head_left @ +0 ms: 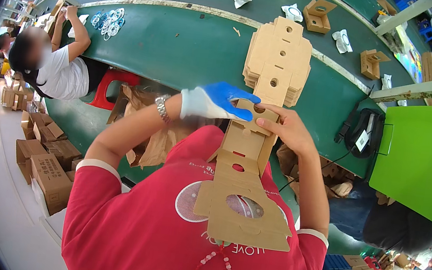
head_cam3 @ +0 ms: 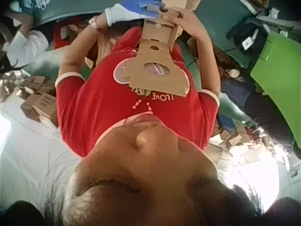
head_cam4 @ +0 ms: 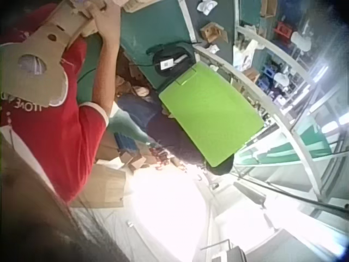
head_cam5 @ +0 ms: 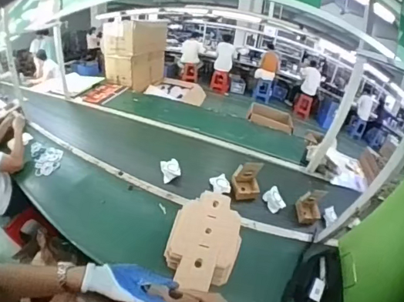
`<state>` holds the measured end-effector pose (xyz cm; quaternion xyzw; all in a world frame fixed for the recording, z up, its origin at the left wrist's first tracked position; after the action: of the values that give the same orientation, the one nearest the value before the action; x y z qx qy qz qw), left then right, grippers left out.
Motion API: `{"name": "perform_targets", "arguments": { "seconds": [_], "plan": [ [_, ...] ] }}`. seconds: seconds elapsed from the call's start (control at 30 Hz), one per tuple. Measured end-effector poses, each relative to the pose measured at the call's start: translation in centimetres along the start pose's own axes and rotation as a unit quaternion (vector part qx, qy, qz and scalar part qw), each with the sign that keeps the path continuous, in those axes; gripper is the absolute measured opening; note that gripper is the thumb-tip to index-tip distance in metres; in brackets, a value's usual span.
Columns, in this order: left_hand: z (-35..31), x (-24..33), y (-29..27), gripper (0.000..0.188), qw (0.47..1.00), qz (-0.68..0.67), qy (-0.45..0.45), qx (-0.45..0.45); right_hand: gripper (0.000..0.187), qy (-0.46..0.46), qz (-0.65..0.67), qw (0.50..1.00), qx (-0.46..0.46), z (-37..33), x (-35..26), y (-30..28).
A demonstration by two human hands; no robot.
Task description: Manually fold and assemble cardboard components into a finished product on a production line.
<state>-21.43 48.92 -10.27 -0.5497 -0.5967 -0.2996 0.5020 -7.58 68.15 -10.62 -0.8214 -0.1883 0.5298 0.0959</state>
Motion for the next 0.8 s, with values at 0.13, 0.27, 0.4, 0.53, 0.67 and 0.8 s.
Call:
{"name": "perform_targets", "arguments": {
  "seconds": [0.13,0.27,0.4,0.53,0.67,0.8],
  "plan": [
    [1.5,1.2,0.0,0.048,0.978,0.207,-0.004,-0.032,0.032,-0.060,-0.115,0.990,0.061,0.2,-1.3,-0.1],
    [4.2,1.0,1.5,0.033,0.938,0.343,-0.033,-0.043,0.027,-0.101,-0.190,0.972,0.090,1.6,-0.7,0.8],
    [5.5,2.9,0.8,0.046,0.926,0.373,-0.036,-0.051,0.022,-0.058,-0.299,0.945,0.117,2.2,-0.4,0.3],
    [8.1,0.0,-5.2,0.072,0.981,-0.185,0.022,-0.045,0.023,0.016,-0.192,0.940,0.282,2.9,5.2,-4.1],
    [2.0,-1.8,-2.9,0.067,0.984,-0.042,0.164,0.058,0.023,0.079,0.022,0.916,0.392,2.6,7.8,-4.2],
    [1.0,-3.0,2.2,0.062,0.938,0.086,0.288,0.172,0.029,0.046,0.055,0.917,0.392,4.4,3.8,0.7]
  ]
}}
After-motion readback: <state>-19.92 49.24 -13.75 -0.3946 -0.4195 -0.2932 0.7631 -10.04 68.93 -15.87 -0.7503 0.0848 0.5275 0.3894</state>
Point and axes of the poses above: each hand's wrist, its own z-axis towards the middle knuckle, its own y-axis out of the palm, x = y × z, the point moved 1 cm from there along z, towards the middle knuckle, and after that the axes turned 11 degrees about -z, right-handed, at the moved point
